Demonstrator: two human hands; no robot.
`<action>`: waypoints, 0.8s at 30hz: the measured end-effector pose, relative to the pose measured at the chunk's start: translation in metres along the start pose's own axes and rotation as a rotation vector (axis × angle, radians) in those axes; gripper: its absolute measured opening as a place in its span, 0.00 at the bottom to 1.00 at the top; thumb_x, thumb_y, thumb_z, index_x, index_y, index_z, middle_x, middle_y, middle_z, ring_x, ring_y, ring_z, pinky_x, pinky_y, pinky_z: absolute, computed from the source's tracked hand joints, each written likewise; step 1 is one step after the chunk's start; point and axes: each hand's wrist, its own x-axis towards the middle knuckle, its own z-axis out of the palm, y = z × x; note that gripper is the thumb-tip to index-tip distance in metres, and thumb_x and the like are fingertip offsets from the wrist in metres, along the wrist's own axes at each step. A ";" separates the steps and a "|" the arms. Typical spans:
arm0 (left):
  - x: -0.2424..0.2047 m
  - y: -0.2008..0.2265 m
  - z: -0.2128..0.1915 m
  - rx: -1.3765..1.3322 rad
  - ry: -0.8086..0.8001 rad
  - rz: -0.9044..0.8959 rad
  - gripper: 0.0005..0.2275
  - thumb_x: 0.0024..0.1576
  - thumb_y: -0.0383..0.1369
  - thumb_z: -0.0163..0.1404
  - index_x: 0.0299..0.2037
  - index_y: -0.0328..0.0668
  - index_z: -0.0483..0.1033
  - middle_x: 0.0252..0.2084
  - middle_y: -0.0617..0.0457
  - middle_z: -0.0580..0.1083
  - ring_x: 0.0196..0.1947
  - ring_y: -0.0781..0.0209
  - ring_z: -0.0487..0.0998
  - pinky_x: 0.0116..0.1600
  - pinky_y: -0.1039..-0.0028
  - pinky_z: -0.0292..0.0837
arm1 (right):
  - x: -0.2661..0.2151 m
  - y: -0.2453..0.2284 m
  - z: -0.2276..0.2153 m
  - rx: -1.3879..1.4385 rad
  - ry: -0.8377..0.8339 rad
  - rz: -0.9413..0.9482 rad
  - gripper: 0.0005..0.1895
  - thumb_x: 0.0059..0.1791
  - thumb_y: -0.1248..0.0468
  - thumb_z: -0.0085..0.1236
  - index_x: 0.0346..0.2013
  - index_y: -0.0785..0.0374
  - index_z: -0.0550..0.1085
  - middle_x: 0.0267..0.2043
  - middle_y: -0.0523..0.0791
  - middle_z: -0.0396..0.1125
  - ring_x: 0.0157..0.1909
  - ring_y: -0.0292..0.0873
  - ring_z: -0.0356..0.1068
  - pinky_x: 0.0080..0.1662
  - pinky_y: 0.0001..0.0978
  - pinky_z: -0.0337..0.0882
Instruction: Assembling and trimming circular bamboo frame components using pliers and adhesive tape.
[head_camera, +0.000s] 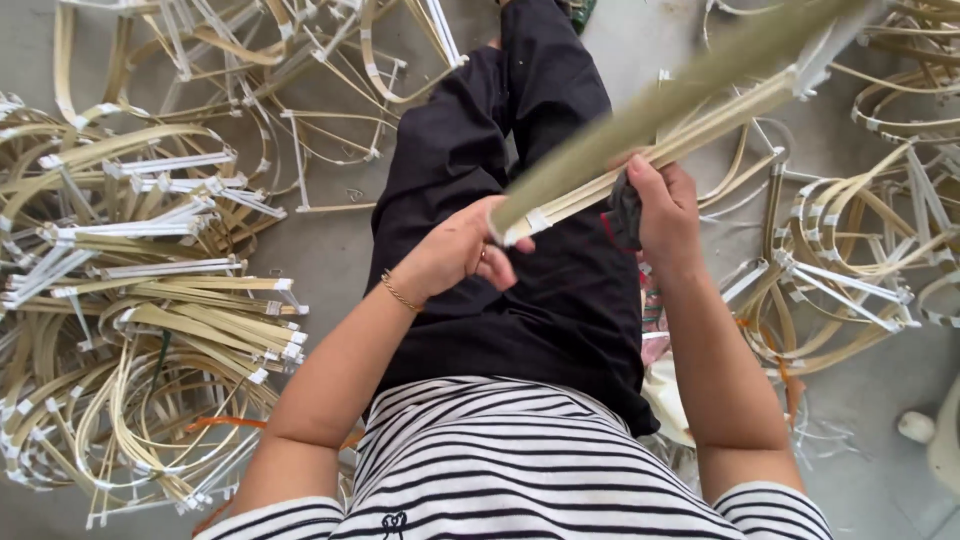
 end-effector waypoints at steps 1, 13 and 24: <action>-0.001 0.002 0.004 -0.004 -0.004 0.001 0.19 0.67 0.40 0.36 0.65 0.40 0.60 0.43 0.46 0.78 0.28 0.59 0.83 0.35 0.70 0.83 | -0.001 -0.007 0.001 -0.005 0.001 0.000 0.12 0.59 0.62 0.48 0.46 0.65 0.77 0.32 0.40 0.70 0.29 0.30 0.66 0.32 0.25 0.71; 0.015 -0.013 0.033 -0.052 0.089 -0.025 0.23 0.60 0.25 0.47 0.66 0.28 0.64 0.28 0.54 0.72 0.15 0.71 0.67 0.16 0.80 0.63 | 0.010 0.019 0.031 -0.572 -0.094 -0.301 0.32 0.49 0.61 0.67 0.63 0.70 0.64 0.52 0.49 0.69 0.51 0.38 0.70 0.51 0.32 0.70; 0.021 -0.019 0.043 0.007 0.171 -0.130 0.16 0.61 0.29 0.46 0.58 0.31 0.70 0.26 0.59 0.68 0.12 0.75 0.59 0.15 0.81 0.58 | 0.038 0.125 -0.015 -0.754 -0.175 -0.497 0.23 0.49 0.61 0.73 0.51 0.73 0.77 0.51 0.58 0.72 0.56 0.57 0.69 0.53 0.51 0.69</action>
